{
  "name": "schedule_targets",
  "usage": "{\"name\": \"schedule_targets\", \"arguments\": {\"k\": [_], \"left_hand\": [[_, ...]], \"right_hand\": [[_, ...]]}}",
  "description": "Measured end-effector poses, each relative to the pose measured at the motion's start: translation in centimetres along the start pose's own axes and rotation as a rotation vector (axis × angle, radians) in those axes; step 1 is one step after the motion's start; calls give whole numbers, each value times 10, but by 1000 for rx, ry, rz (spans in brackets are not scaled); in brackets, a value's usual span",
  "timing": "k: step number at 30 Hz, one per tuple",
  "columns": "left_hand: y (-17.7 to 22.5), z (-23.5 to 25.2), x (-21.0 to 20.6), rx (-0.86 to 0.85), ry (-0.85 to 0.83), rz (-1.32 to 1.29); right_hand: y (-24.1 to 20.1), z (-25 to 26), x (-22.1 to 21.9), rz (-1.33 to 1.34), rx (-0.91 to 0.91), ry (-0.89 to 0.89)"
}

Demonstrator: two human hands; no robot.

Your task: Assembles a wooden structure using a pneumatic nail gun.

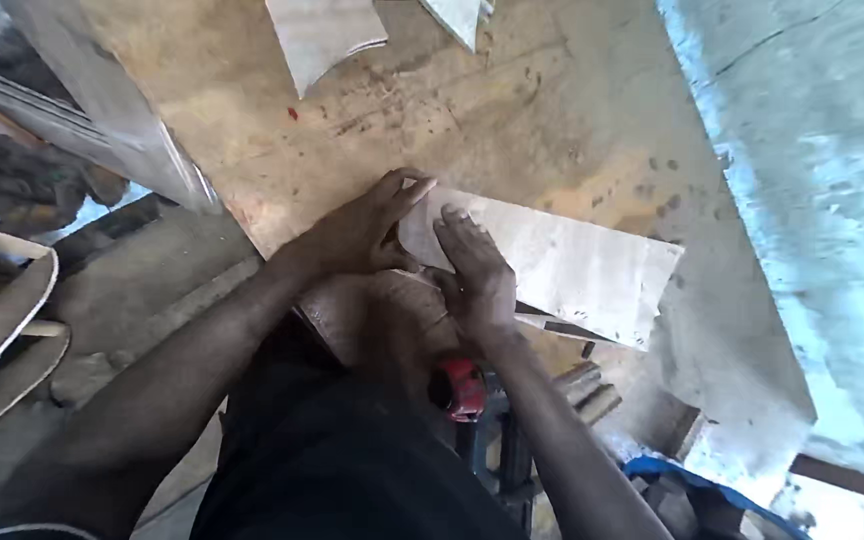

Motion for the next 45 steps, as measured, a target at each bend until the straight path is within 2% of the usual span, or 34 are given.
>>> {"name": "schedule_targets", "arguments": {"k": [9, 21, 24, 25, 27, 28, 31, 32, 35, 39, 45], "left_hand": [[0, 1, -2, 51, -42, 28], [-13, 3, 2, -57, -17, 55], [-14, 1, -2, -52, -19, 38], [-11, 0, -2, -47, -19, 32], [-5, 3, 3, -24, -27, 24], [-3, 1, 3, -12, -27, 16], [1, -7, 0, -9, 16, -14], [1, -10, -5, -21, 32, -8], [9, -14, -14, -3, 69, 24], [21, -22, -21, 58, 85, 45], [25, -27, -30, 55, 131, 61]], "right_hand": [[5, 9, -5, 29, 24, 64], [9, 12, -8, -17, 30, 85], [3, -2, -2, 71, 35, 67], [-6, -15, 4, 125, 20, 74], [-24, -41, 5, 318, -22, 213], [-31, -54, -1, 453, -118, 258], [-33, -68, -23, 748, -572, 137], [-26, -67, -32, 816, -598, 110], [-8, -54, -54, 944, -529, 153], [-14, -48, -62, 1142, -625, 203], [-10, -49, -65, 935, -553, 318]]}}
Point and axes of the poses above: each hand's wrist, its own z-axis towards the middle knuckle, its own x-axis out of the back of the hand, y = z × x, the point moved 3 cm from there along z, towards the middle knuckle, and after that the axes turned 11 degrees about -x, right-handed, at the moved point
